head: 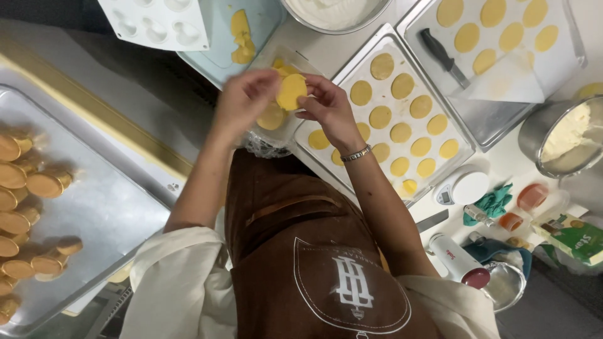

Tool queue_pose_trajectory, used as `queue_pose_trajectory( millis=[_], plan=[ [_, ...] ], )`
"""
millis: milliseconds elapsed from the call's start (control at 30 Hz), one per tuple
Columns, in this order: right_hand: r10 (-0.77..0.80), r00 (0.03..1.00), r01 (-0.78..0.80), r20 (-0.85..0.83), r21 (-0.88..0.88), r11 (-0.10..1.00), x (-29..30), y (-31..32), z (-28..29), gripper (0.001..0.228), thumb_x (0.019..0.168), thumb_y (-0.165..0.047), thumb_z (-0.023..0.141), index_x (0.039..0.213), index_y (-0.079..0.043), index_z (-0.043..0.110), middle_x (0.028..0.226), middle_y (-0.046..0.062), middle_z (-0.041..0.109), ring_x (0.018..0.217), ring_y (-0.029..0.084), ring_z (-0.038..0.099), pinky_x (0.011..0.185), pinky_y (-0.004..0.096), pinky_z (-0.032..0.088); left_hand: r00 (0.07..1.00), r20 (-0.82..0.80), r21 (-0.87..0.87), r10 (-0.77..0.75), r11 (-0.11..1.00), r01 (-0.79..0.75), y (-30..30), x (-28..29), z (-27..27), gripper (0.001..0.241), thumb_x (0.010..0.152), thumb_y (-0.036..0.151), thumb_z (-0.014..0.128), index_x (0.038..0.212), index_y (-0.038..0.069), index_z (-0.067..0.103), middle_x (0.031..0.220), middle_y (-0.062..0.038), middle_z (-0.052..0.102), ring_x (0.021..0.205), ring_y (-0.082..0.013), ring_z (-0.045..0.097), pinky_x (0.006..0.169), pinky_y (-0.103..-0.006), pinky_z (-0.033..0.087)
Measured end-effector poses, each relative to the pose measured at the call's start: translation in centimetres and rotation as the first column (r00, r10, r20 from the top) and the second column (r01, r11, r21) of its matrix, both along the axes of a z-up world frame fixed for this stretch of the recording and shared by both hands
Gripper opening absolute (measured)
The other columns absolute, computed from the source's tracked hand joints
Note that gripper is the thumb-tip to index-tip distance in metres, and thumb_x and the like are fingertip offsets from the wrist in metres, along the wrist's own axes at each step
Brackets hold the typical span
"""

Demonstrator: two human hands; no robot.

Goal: Sandwiching yellow cookies or macaron shells together on a kitchen workstation.

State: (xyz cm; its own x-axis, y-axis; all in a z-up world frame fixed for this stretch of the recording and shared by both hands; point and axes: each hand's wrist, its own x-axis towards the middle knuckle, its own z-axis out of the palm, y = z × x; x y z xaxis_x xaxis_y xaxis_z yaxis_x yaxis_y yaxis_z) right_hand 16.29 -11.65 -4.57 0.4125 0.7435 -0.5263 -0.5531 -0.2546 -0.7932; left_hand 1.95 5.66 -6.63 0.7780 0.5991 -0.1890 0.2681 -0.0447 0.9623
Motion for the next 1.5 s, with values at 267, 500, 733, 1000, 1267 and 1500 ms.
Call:
queue_pose_trajectory(
  millis=[267, 500, 733, 1000, 1267, 1500],
  plan=[
    [0.012, 0.964, 0.002, 0.264, -0.050, 0.999, -0.8, -0.1, -3.3, 0.018, 0.106, -0.017, 0.073, 0.106, 0.001, 0.073, 0.090, 0.001, 0.070, 0.080, 0.008, 0.065, 0.068, 0.025, 0.060, 0.999, 0.039, -0.483, -0.007, 0.875, 0.025, -3.4, -2.0, -0.4, 0.021, 0.104, 0.009, 0.069, 0.118, -0.008, 0.067, 0.094, -0.004, 0.072, 0.081, -0.0054, 0.066, 0.070, -0.0222, 0.057],
    [-0.030, 0.870, 0.056, 0.492, -0.039, 0.998, -2.2, 2.0, 0.6, 0.026, 0.094, -0.014, 0.074, 0.117, -0.003, 0.068, 0.101, 0.001, 0.071, 0.080, 0.008, 0.067, 0.065, 0.022, 0.058, 0.999, 0.028, -0.554, 0.045, 0.832, -0.022, -2.8, -2.8, -1.0, 0.029, 0.104, 0.011, 0.063, 0.129, -0.004, 0.066, 0.104, -0.004, 0.075, 0.088, -0.0068, 0.070, 0.076, -0.0230, 0.061],
    [0.155, 0.539, -0.045, 0.828, -0.156, 0.987, -3.9, 2.8, 3.2, 0.035, 0.088, -0.012, 0.082, 0.121, -0.007, 0.073, 0.119, 0.009, 0.073, 0.096, 0.018, 0.076, 0.078, 0.028, 0.063, 0.994, 0.081, -0.545, 0.070, 0.839, -0.015, -3.3, -3.0, -0.2, 0.034, 0.107, 0.011, 0.055, 0.136, -0.004, 0.062, 0.108, -0.001, 0.073, 0.095, -0.0070, 0.068, 0.085, -0.0234, 0.059],
    [0.129, 0.618, -0.059, 0.775, -0.119, 0.991, -3.8, 2.6, 3.9, 0.054, 0.084, -0.014, 0.084, 0.133, -0.006, 0.064, 0.119, 0.010, 0.073, 0.101, 0.019, 0.076, 0.085, 0.029, 0.065, 0.997, -0.038, -0.158, -0.070, 0.985, 0.063, -2.8, -2.7, 2.6, 0.035, 0.103, 0.012, 0.062, 0.133, -0.004, 0.064, 0.096, -0.012, 0.077, 0.085, -0.0096, 0.071, 0.076, -0.0255, 0.056],
    [0.196, 0.534, -0.096, 0.823, -0.171, 0.981, -3.5, 1.5, 2.8, 0.053, 0.085, -0.020, 0.085, 0.133, -0.008, 0.067, 0.116, 0.014, 0.076, 0.099, 0.023, 0.079, 0.087, 0.032, 0.065, 0.981, -0.066, -0.013, -0.183, 0.983, 0.183, -2.2, -2.1, 3.7, 0.037, 0.099, 0.010, 0.065, 0.134, -0.002, 0.065, 0.094, -0.020, 0.076, 0.081, -0.0165, 0.075, 0.074, -0.0289, 0.057],
    [0.172, 0.418, -0.036, 0.892, -0.173, 0.984, -3.9, 1.4, 2.0, 0.055, 0.081, -0.022, 0.086, 0.131, -0.008, 0.067, 0.110, 0.016, 0.077, 0.095, 0.026, 0.079, 0.081, 0.033, 0.064, 0.980, 0.005, -0.105, -0.200, 0.974, 0.200, -2.3, -1.6, 2.8, 0.036, 0.099, 0.007, 0.064, 0.133, -0.004, 0.063, 0.109, -0.018, 0.078, 0.097, -0.0171, 0.076, 0.084, -0.0284, 0.058]
  ],
)
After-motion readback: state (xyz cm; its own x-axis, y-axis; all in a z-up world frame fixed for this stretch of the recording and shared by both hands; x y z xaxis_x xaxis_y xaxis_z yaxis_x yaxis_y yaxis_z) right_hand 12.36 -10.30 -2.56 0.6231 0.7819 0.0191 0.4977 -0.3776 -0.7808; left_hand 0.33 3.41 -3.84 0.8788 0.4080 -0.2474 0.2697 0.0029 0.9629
